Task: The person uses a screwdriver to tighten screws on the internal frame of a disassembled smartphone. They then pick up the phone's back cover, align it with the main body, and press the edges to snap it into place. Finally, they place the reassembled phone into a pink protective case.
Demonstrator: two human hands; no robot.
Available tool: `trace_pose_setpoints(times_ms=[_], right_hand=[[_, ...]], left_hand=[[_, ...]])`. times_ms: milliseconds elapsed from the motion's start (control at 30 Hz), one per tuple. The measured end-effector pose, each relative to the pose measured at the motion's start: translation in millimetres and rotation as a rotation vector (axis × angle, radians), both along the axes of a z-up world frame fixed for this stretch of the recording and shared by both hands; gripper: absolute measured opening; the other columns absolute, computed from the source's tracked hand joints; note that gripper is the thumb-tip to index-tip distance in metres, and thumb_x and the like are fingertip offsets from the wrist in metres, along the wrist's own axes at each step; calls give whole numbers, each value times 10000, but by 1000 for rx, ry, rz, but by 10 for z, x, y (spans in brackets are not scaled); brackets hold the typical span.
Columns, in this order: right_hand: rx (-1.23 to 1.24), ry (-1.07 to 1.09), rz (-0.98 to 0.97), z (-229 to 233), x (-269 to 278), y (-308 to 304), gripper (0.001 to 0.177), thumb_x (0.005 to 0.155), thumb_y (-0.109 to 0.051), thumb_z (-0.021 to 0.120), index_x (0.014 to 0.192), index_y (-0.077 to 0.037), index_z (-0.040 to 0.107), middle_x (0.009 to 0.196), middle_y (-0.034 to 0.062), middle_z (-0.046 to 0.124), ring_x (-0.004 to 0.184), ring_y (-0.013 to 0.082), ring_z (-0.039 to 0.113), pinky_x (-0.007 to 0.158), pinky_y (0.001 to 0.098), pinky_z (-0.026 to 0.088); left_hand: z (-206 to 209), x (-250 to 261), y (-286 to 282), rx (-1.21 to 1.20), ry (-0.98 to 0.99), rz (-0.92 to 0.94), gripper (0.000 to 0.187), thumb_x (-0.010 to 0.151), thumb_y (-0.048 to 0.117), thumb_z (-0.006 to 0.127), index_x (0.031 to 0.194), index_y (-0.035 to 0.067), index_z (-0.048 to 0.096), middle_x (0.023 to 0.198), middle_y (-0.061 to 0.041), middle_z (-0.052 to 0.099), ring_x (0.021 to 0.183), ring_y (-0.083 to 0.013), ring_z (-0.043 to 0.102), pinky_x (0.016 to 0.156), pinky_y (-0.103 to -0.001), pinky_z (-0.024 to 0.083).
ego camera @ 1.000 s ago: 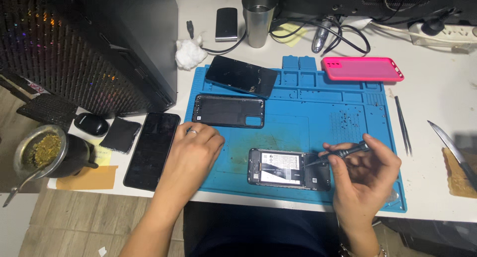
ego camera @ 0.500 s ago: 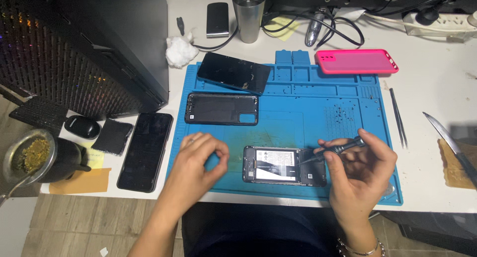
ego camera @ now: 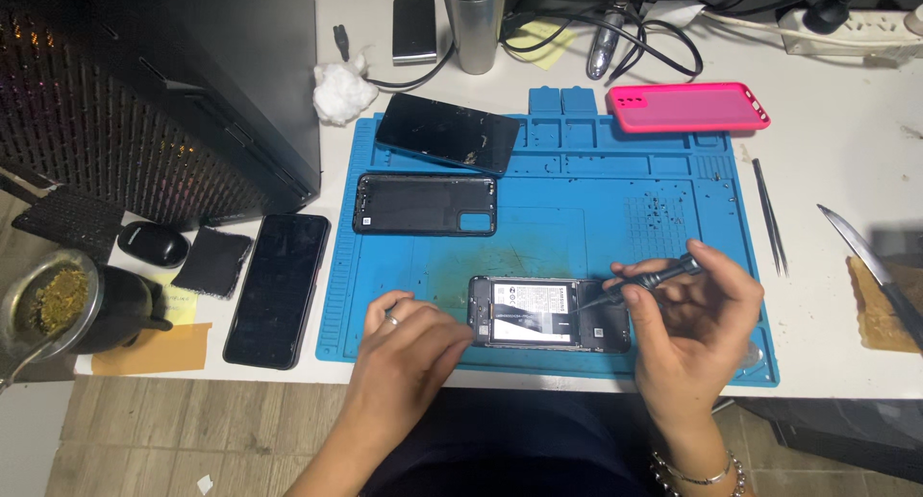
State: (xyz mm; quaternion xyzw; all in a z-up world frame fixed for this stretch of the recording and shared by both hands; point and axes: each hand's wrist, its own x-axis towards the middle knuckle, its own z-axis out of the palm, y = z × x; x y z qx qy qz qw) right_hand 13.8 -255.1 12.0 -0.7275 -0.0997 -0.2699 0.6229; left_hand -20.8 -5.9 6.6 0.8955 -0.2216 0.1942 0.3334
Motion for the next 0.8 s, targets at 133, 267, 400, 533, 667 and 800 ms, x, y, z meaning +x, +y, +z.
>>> trace_pose_setpoints(times_ms=[133,267,400,533,667,800], right_hand=[[13,1,9,-6,7,-6,477,985,28,642,1372,-40,372,1010,245,619,913,332,733,912,393,657],[7,-1,14,-21,7,-13,482,981,32,647,1370,-45,373,1000,241,623,911,325,737,894,373,649],[2,-5,17,-22,10,-22,480,982,32,648,1369,-50,376,1000,233,622,909,316,732,915,390,659],[5,0,11,-21,5,-19,486,977,42,649,1367,-42,370,1000,246,624,905,324,735,906,379,649],[15,15,3,-24,0,-12,489,974,36,654,1365,-44,372,1012,237,618,917,322,734,911,373,645],[4,-1,9,-15,6,-13,479,978,43,646,1363,-38,374,1001,227,593,909,311,721,922,398,666]], left_hand=[[-5,-1,6,38,-4,-12,76,959,91,711,946,160,684,885,50,632,825,-157,616,1060,-469,360],[11,3,7,41,-8,-27,56,974,107,685,965,162,684,899,52,645,840,-160,631,1077,-481,344],[7,-6,-11,39,-26,-13,71,949,89,727,950,150,692,889,46,634,831,-160,633,1093,-509,349],[12,-10,-6,38,-29,-16,59,950,95,722,949,149,699,898,46,641,841,-161,640,1108,-521,337],[-34,-2,23,25,-25,-16,78,941,105,738,986,163,713,899,47,646,847,-159,639,1113,-508,333],[-6,-28,21,-6,3,-24,128,918,82,760,1023,145,722,911,31,669,866,-175,661,1136,-548,322]])
